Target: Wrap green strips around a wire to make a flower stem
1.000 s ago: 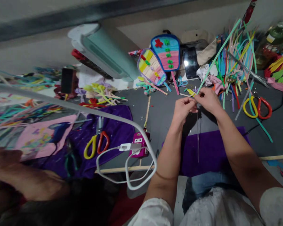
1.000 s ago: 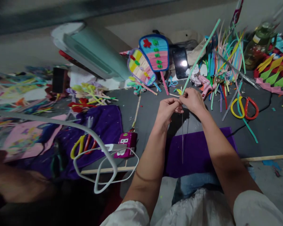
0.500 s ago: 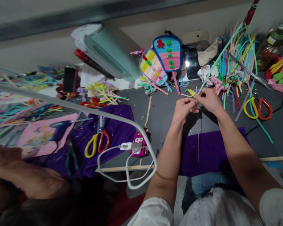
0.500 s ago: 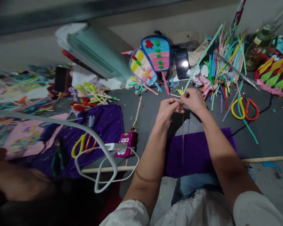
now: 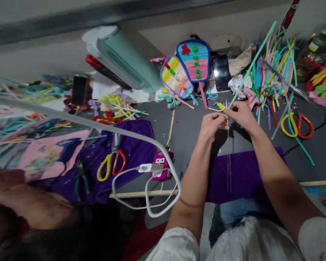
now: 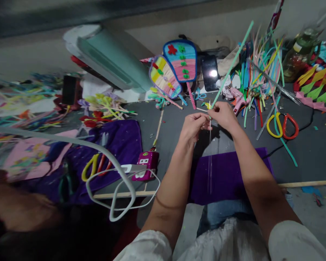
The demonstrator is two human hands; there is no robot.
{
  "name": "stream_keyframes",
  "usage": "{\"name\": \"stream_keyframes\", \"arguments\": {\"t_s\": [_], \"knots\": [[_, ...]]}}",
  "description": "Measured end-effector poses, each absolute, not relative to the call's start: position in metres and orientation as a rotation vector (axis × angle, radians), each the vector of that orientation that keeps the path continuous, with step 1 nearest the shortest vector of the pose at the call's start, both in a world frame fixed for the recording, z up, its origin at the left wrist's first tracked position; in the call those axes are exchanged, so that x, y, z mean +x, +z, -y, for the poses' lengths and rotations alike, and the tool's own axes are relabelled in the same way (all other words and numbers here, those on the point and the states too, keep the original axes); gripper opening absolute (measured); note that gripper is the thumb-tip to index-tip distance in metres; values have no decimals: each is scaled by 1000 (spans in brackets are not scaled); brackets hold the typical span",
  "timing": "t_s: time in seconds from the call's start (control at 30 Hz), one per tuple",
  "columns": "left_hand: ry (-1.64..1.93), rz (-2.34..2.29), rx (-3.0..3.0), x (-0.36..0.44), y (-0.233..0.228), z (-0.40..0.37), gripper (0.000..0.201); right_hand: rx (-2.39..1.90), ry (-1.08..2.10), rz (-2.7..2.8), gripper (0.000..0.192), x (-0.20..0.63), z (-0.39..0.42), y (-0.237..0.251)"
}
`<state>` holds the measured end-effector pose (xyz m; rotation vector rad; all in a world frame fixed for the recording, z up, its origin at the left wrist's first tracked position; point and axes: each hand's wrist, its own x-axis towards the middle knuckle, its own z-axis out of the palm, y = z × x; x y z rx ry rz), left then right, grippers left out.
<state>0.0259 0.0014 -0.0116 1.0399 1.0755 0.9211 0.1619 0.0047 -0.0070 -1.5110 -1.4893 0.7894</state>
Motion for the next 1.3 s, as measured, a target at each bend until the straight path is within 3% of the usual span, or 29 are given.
{"name": "stream_keyframes", "arguments": {"t_s": [0.37,0.67,1.0,1.3], "knots": [[851,-989,953,24,-7,-1,34,-1370,939,1337,26,165,-8,-11],[920,-1009,978,26,-11,-2,27,-1295,967,1330,29,163,-7,-9],[1053,-1113,1145,32,-7,3,23,-1437,699,1468,23,164,-6,-7],[1098,-1092,1086,34,-5,5,20,-1398,742,1431,25,160,-4,-3]]}}
